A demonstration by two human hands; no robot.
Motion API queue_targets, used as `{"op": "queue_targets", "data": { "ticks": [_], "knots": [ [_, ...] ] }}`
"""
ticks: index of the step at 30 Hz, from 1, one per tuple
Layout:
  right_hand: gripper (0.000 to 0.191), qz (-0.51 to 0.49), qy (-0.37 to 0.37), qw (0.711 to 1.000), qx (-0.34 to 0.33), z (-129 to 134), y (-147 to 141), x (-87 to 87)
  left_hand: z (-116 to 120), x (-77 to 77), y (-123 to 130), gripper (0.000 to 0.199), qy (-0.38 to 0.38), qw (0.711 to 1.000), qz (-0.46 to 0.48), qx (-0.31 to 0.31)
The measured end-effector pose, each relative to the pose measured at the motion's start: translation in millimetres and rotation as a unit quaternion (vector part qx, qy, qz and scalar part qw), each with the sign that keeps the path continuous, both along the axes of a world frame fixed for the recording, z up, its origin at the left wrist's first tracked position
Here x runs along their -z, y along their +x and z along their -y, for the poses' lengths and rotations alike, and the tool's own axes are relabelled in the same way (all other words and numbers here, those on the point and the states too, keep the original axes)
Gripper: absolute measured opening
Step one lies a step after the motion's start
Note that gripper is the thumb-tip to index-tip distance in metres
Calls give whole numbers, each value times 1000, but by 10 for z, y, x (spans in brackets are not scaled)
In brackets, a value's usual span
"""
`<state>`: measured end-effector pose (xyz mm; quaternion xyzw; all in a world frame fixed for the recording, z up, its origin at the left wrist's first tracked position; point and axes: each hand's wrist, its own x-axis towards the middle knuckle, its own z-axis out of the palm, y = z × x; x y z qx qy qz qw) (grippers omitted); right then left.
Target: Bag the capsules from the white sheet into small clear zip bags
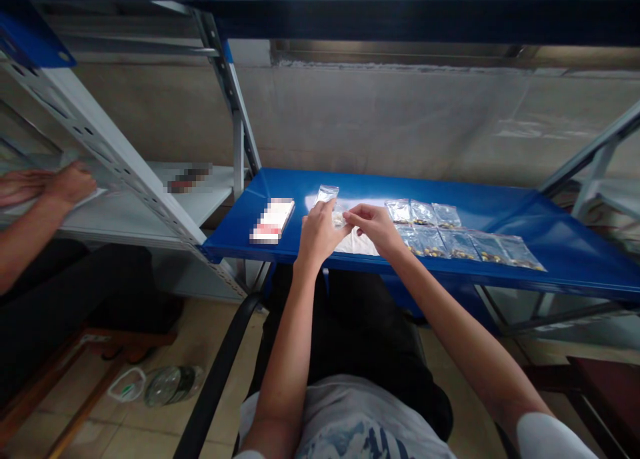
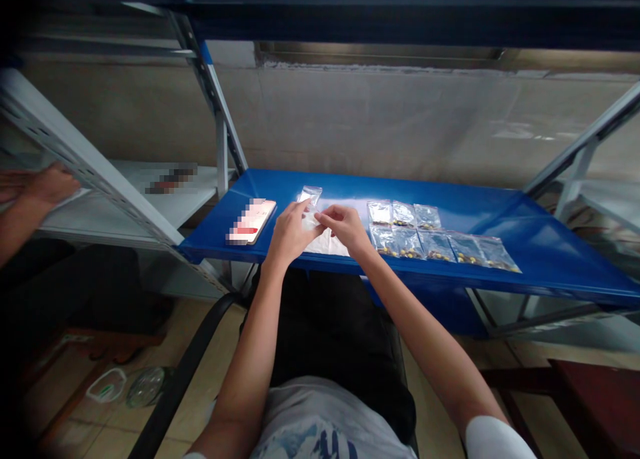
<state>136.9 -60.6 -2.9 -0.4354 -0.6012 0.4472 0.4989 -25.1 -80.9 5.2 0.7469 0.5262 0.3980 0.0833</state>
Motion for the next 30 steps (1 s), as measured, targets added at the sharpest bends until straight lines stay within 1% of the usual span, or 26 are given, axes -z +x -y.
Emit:
{"op": "queue_targets", "data": {
  "ticks": [2, 4, 5, 6, 8, 10, 12, 15, 20, 25, 27, 28, 30],
  "knots": [
    [42, 25, 11, 1000, 3, -58, 42, 22, -26, 19, -76, 58, -7, 1000, 14, 18],
    [31, 107, 50, 992, 50, -142, 102, 64, -52, 45, -158, 55, -13, 999, 16, 28],
    [25, 172, 77, 979, 77, -189, 134, 92, -64, 60, -198, 54, -16, 999, 15, 30],
    [19, 243, 105, 959, 98, -233, 162, 123, -76, 75, -237, 53, -18, 999, 16, 32],
    [14, 366, 140, 913, 109, -300, 195, 189, -95, 101, -302, 54, -23, 999, 23, 35],
    [16, 441, 139, 881, 98, -329, 189, 248, -107, 118, -346, 57, -29, 998, 29, 40],
    [18, 486, 122, 860, 93, -323, 156, 290, -110, 125, -371, 59, -30, 998, 31, 45],
    [19, 522, 106, 841, 96, -288, 99, 317, -106, 125, -385, 61, -29, 998, 30, 52],
    [23, 545, 98, 828, 92, -252, 63, 295, -102, 137, -390, 61, -33, 998, 32, 51],
    [25, 573, 84, 810, 88, -225, 52, 278, -100, 147, -390, 58, -43, 996, 33, 69],
    [24, 575, 85, 810, 81, -228, 66, 277, -94, 138, -392, 57, -45, 996, 31, 72],
    [24, 568, 89, 814, 81, -235, 79, 273, -89, 132, -394, 57, -46, 996, 30, 72],
    [20, 539, 103, 831, 89, -254, 110, 249, -79, 117, -398, 58, -49, 996, 28, 74]
  ]
}}
